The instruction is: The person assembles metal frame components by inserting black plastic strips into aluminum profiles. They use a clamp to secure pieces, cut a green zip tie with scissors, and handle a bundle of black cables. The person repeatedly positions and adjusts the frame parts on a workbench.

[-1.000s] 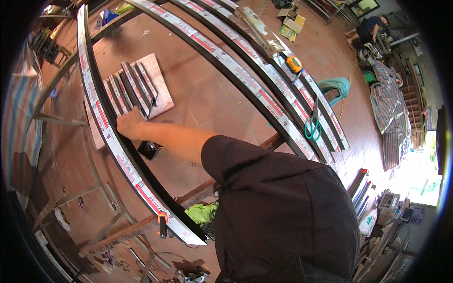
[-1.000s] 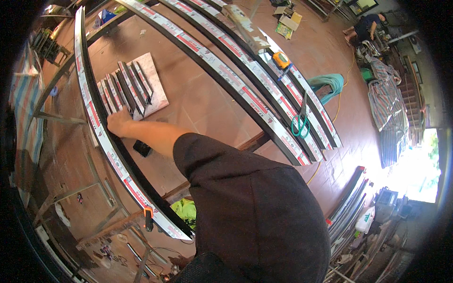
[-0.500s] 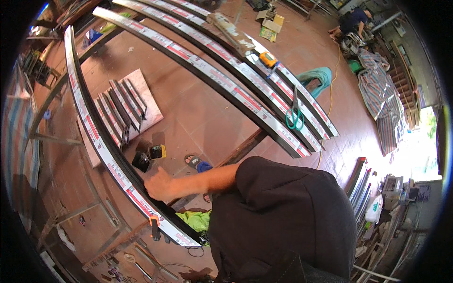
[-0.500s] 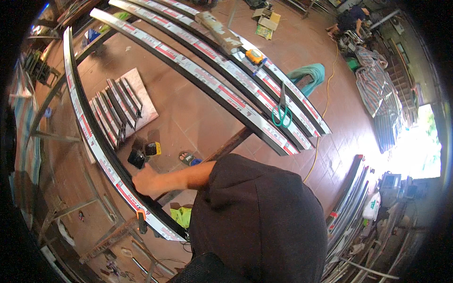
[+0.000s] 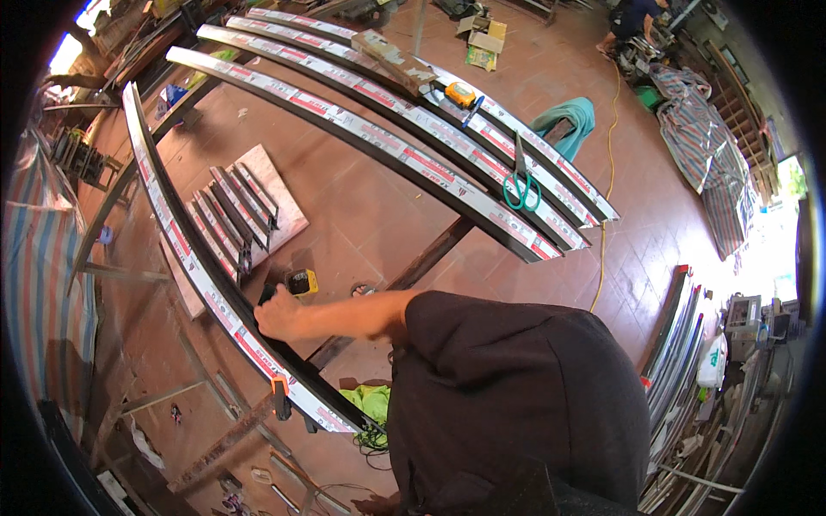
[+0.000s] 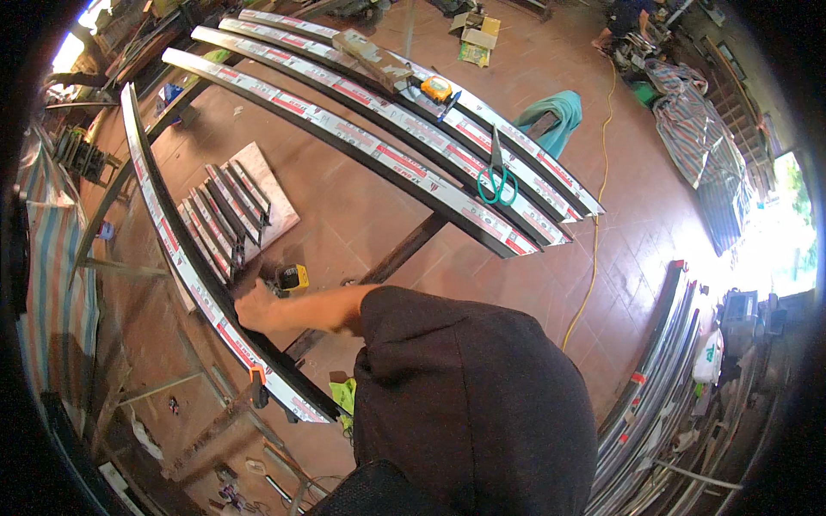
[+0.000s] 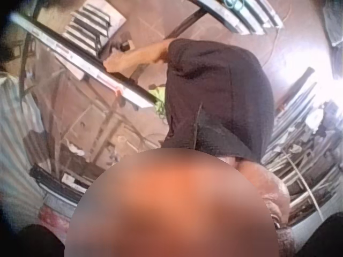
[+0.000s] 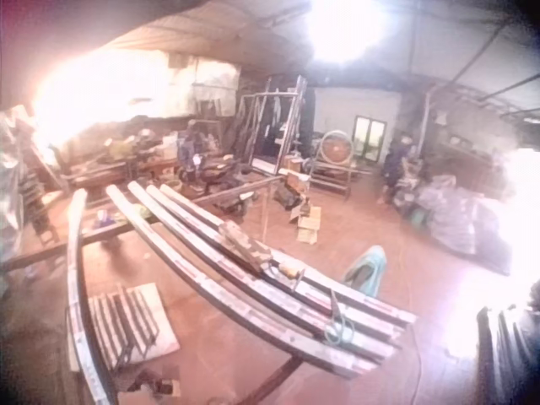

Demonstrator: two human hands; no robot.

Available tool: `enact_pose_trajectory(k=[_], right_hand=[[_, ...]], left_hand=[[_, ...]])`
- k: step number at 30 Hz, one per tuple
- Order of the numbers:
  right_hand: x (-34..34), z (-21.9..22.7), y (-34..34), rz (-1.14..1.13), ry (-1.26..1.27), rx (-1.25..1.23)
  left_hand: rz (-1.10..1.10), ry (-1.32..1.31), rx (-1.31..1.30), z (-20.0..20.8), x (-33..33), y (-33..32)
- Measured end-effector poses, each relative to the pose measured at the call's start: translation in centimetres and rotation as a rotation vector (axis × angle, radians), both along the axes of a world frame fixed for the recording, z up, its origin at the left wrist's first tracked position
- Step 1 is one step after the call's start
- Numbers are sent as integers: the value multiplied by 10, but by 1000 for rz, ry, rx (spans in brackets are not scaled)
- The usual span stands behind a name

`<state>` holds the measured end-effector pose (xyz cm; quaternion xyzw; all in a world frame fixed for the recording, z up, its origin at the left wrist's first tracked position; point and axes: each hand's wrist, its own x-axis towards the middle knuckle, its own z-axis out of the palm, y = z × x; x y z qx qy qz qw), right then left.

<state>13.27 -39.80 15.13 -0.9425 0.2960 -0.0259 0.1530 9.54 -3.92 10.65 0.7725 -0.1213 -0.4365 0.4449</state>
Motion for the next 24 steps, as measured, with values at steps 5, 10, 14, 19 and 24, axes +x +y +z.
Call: enact_pose_trajectory(k=[5,10,14,19,24], right_hand=[[31,9,-58,-10,127,75],[80,-6,-123,70,187,-67],[118,-28,-184,-57,54,-20],[156,-33,-244,-146,-38,115],[144,-33,-221,-230,-13,133]], left_hand=[[6,14,9,41,-35,32],[371,175,21,39,-54,20],[489,170,21,35,-55,4],[521,129,68,35,-62,6],[527,103,78,31,-65,7]])
